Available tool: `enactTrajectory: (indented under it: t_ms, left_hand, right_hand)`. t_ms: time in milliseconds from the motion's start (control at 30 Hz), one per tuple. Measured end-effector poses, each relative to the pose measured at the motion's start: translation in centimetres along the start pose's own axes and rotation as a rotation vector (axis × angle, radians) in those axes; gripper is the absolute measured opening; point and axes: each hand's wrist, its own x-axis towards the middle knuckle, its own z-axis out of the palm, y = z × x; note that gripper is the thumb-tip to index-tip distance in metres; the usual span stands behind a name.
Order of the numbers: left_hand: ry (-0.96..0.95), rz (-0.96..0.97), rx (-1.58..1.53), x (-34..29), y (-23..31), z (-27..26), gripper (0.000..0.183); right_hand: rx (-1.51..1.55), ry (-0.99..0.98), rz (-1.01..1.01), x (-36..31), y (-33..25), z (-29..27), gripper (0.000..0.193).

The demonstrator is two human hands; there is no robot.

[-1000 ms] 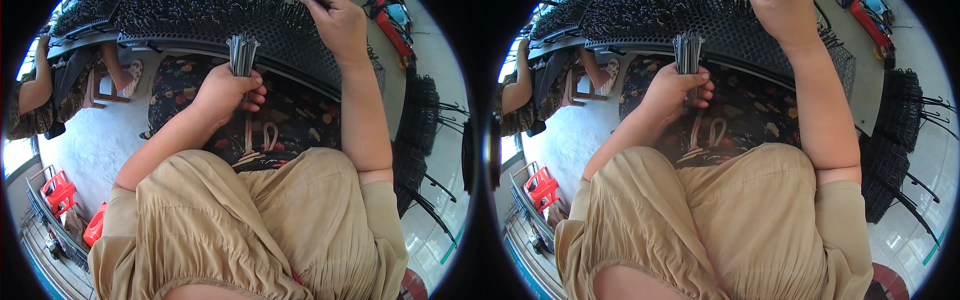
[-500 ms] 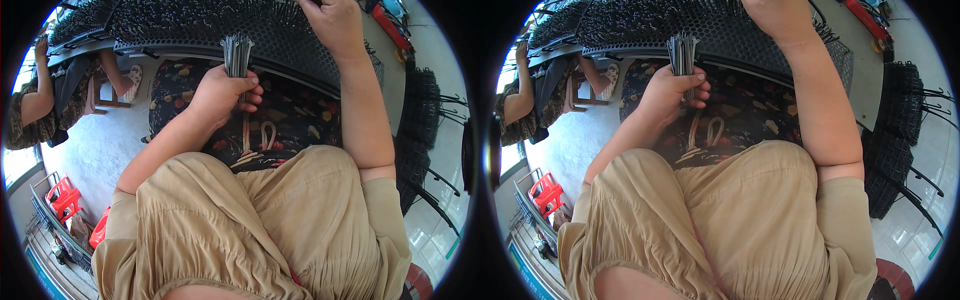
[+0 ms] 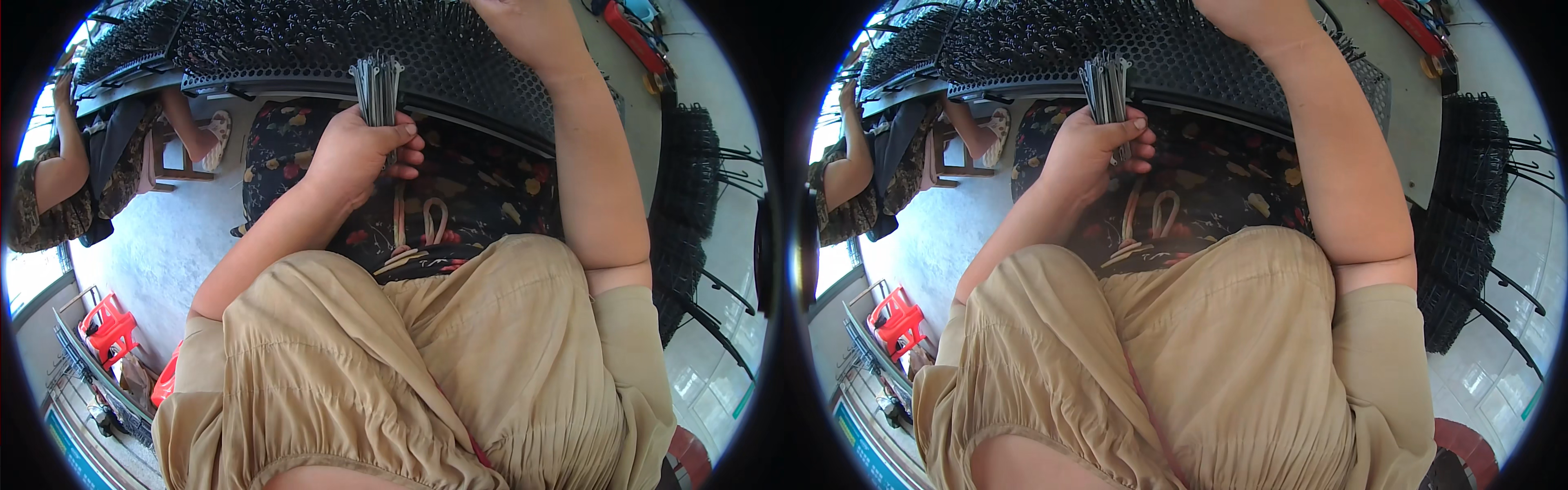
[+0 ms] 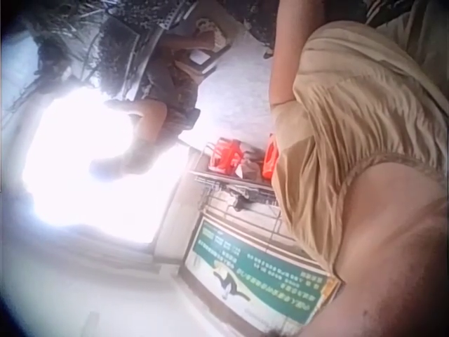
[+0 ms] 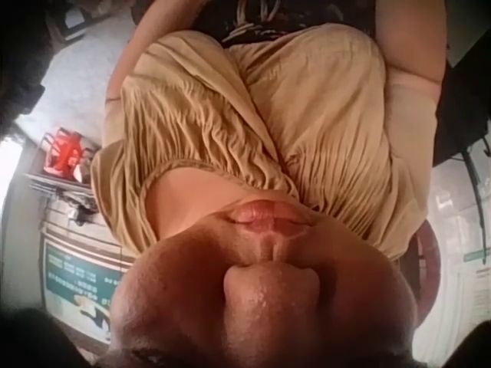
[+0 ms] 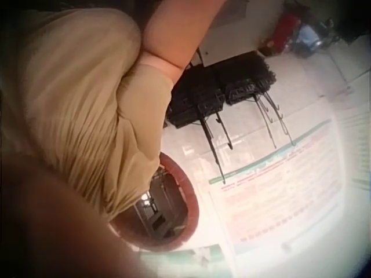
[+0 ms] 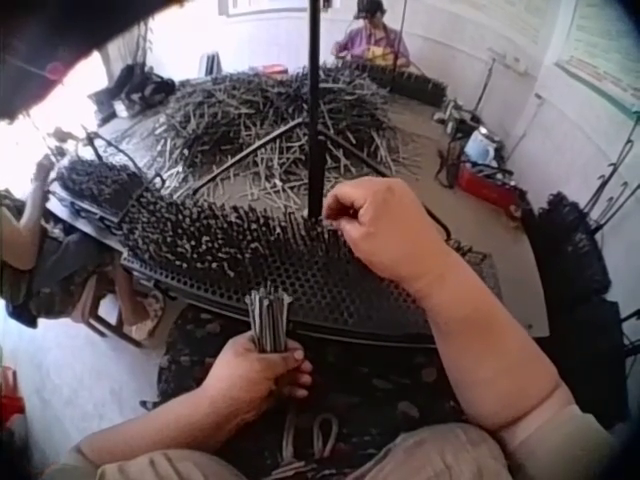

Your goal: Manually sorting bundles of metal pins and placing them into a mesh grid tray.

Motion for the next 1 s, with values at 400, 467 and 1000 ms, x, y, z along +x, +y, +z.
enactTrajectory:
  t_ms: [400, 467, 1000]
  left_hand:
    - [-0.010, -0.018, -0.022, -0.1, 0.0, -0.3, 0.012]
    - [-0.024, -0.016, -0.024, 0.0, 0.0, -0.4, 0.012]
    - [-0.064, -0.040, -0.066, 0.0, -0.1, -0.3, 0.012]
  right_hand:
    - [0.048, 0.079, 0.025, -0.9, -0.9, -1.0, 0.014]
    - [0.026, 0.080, 0.054, -1.4, -0.6, -1.2, 0.014]
    - [0.048, -0.065, 0.199, -1.4, -0.5, -3.0, 0.018]
